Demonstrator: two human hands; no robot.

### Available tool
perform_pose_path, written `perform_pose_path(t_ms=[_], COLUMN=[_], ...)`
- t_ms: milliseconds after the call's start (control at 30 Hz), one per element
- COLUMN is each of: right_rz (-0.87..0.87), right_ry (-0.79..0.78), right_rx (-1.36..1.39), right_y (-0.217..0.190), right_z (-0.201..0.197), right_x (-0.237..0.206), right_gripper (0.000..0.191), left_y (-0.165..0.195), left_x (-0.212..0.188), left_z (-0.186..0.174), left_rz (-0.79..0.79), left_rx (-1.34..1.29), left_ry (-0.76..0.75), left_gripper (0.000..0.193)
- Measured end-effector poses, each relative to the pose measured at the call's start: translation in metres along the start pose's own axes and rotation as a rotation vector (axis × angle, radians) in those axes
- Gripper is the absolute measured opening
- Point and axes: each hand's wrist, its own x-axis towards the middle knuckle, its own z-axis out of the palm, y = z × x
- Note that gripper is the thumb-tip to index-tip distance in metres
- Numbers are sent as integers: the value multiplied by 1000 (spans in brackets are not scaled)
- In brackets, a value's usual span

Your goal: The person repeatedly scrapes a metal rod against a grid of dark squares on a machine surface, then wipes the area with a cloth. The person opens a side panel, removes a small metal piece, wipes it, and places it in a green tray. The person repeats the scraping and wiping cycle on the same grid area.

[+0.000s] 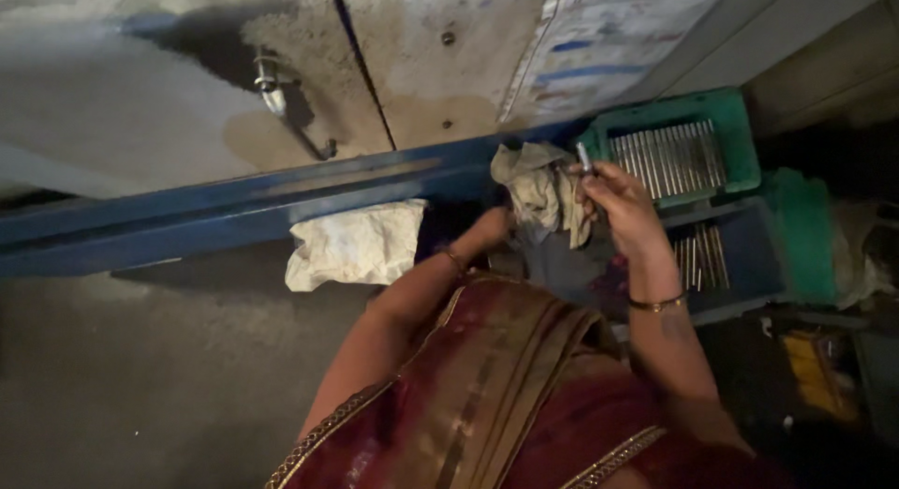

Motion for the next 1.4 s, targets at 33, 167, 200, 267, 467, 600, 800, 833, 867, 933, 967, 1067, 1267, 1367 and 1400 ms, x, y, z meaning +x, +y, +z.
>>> perform_pose_path(t_ms=[33, 167, 200, 267, 467, 600, 800, 833, 867, 933, 967, 1067, 1267, 1367, 1400], right_rz=[30, 77, 81, 105, 186, 179, 125, 104, 83, 51, 37, 75, 276, 385, 413], right_ry=[15, 49, 39, 27, 167, 334, 606, 626, 647, 684, 699, 660, 659, 639, 624], right_rx=[-8, -20, 10, 36, 32, 133, -1, -44, -89, -284, -433, -694, -905, -1044, -1094], right_y=[4, 33, 40, 47, 36, 25, 12, 12, 13, 16, 18, 30, 47, 49, 49], right_z=[-4, -12, -12, -18, -34, -62, -108, -112, -114, -116, -115, -109, -102, -102, -100], right_x=[-1, -5, -5, -6, -2, 22, 66, 70, 73, 78, 78, 73, 67, 71, 72], right_gripper=[29, 30, 30, 31, 36, 39, 35, 33, 31, 27, 26, 35, 55, 50, 50], left_y=[2, 6, 7, 7, 11, 10, -2, -3, -5, -8, -10, -14, -11, -8, -8], left_x=[6, 23, 24, 24, 22, 20, 12, 10, 9, 2, -2, -11, -18, -17, -17], left_z=[7, 43, 49, 58, 61, 52, 35, 31, 27, 19, 14, 6, 0, 0, 0], left_rz=[-15, 93, 85, 50, -66, -236, -415, -419, -422, -442, -458, -486, -461, -441, -437], left_rx=[31, 183, 182, 160, 91, -5, -321, -385, -450, -551, -586, -616, -600, -621, -649], left_ry=[-81, -281, -305, -348, -386, -353, -260, -237, -213, -183, -176, -132, -62, -51, -50], left_gripper=[34, 34, 34, 33, 33, 33, 35, 34, 35, 37, 37, 38, 37, 37, 38])
